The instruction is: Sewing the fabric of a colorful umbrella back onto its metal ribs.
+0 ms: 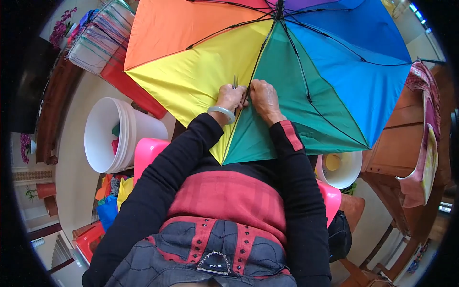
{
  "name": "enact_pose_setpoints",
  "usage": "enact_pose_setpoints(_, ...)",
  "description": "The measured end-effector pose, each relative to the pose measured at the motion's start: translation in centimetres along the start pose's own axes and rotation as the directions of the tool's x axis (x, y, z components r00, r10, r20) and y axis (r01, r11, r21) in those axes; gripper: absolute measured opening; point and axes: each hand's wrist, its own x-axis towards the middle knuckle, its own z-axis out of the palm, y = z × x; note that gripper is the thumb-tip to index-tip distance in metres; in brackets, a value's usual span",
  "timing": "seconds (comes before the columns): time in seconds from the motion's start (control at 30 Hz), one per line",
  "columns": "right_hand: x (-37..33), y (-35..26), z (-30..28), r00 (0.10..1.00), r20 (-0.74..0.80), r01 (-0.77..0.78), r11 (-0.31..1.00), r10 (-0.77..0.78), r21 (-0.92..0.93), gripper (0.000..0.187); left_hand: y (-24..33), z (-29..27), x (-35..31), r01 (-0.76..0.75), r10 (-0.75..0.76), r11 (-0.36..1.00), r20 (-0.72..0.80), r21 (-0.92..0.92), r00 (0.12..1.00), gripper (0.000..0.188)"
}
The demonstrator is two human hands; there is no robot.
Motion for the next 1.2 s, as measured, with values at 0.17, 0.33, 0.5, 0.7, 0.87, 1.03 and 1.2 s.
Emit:
enact_pose_setpoints(0.17,-0.9,1.8,-0.5,0.996,-0.021,-0.082,0.996,0.083,0.031,0.009,0.2,1.4,-1.3,-0.024,0.025,1.000,-0.089,0.010,0.996,0.025)
enact_pose_setpoints(0.33,-1.1,0.3,-3.4,0.876,0.274,-0.479,0.772,0.396,0.418,0.014,0.6,0.6,-1.4,0.006,-0.005,0.998,0.003,-0.062,1.000,0.026)
enact_pose_setpoints(0.5,-0.7,0.4,-3.3,0.891,0.253,-0.453,0.715,0.377,0.533,0.016,1.3,-0.1,-0.6,0.032,-0.029,0.998,0.052,-0.057,0.998,0.026)
enact_pose_setpoints(0.7,-0.4,0.8,-3.3,0.891,0.281,-0.453,0.711,0.356,0.538,0.014,1.2,0.1,-0.3,0.027,-0.023,0.997,0.057,-0.066,0.998,0.025)
enact_pose_setpoints(0.87,-0.2,1.0,-3.1,0.919,0.238,-0.394,0.748,0.314,0.534,0.014,1.6,0.0,0.1,0.065,-0.060,0.996,0.086,-0.055,0.994,0.023)
enact_pose_setpoints(1.03,0.1,0.5,-3.0,0.907,0.271,-0.419,0.733,0.321,0.535,0.012,1.1,-0.2,0.7,0.081,-0.074,0.994,0.107,-0.067,0.992,0.019)
enact_pose_setpoints(1.2,0.6,1.5,0.0,0.994,-0.046,-0.084,0.956,0.101,0.281,0.008,0.7,-0.5,0.9,0.086,-0.071,0.993,0.176,-0.076,0.982,0.019)
